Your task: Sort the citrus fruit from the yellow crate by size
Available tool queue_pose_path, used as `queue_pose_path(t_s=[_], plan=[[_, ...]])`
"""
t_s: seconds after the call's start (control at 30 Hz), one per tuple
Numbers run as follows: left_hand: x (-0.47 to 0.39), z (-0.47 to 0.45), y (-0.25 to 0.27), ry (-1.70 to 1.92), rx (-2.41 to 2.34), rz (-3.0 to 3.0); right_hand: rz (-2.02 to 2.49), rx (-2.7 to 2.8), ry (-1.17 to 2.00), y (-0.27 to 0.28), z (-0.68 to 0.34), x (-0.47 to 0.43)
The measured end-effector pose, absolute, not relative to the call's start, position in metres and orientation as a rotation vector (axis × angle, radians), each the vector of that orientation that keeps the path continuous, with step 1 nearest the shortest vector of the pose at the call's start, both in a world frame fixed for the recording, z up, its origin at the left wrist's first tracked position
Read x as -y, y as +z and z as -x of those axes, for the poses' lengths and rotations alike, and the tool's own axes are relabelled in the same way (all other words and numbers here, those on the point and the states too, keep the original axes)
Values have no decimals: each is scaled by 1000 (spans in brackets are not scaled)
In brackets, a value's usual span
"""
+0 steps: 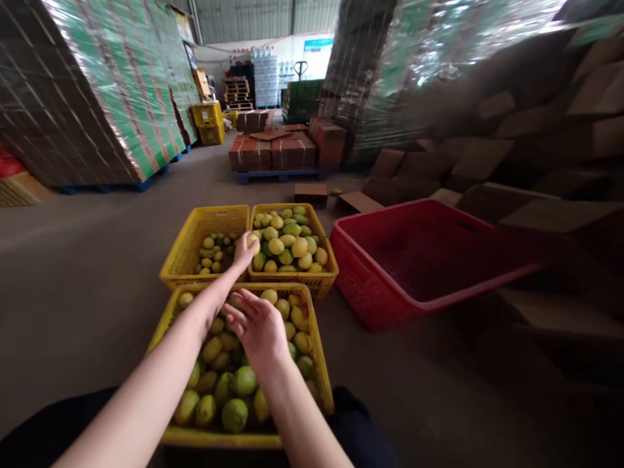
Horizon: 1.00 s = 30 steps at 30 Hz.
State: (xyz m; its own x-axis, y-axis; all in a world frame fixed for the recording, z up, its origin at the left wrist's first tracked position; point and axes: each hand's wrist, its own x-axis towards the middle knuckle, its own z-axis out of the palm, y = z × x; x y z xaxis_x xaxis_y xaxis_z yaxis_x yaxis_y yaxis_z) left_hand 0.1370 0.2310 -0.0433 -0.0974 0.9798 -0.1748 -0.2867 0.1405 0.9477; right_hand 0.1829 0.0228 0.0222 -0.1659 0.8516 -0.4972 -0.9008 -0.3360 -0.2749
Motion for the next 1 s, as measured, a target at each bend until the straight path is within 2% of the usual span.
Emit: queue_pose_path(t_s=[0.13,0.27,0.4,0.53,0.67,0.77,0.9,1.0], plan=[[-275,-159,-85,907,-1527,-1754,663,-162,1722,28,-197,-26],[-287,-154,-124,607,-1788,-2026,665,-208,1678,30,-203,-30],[-288,-142,-125,377,-1787,-2159,671,-226,1750,29,-200,-31],[-236,-113,-128,387,-1722,-2344,661,-196,1703,34,-202,-33],[-138,-44,-148,286,-1327,-2653,662,-118,1640,39,-212,-30],[-75,22,-162,-5,-1157,-2666,704,-49,1650,36,-220,-24],[-33,85,-177,-547,-1321,-2201,789,16,1701,29,-227,-16],[-23,99,-187,-564,-1365,-1969,824,43,1685,31,-233,-11]])
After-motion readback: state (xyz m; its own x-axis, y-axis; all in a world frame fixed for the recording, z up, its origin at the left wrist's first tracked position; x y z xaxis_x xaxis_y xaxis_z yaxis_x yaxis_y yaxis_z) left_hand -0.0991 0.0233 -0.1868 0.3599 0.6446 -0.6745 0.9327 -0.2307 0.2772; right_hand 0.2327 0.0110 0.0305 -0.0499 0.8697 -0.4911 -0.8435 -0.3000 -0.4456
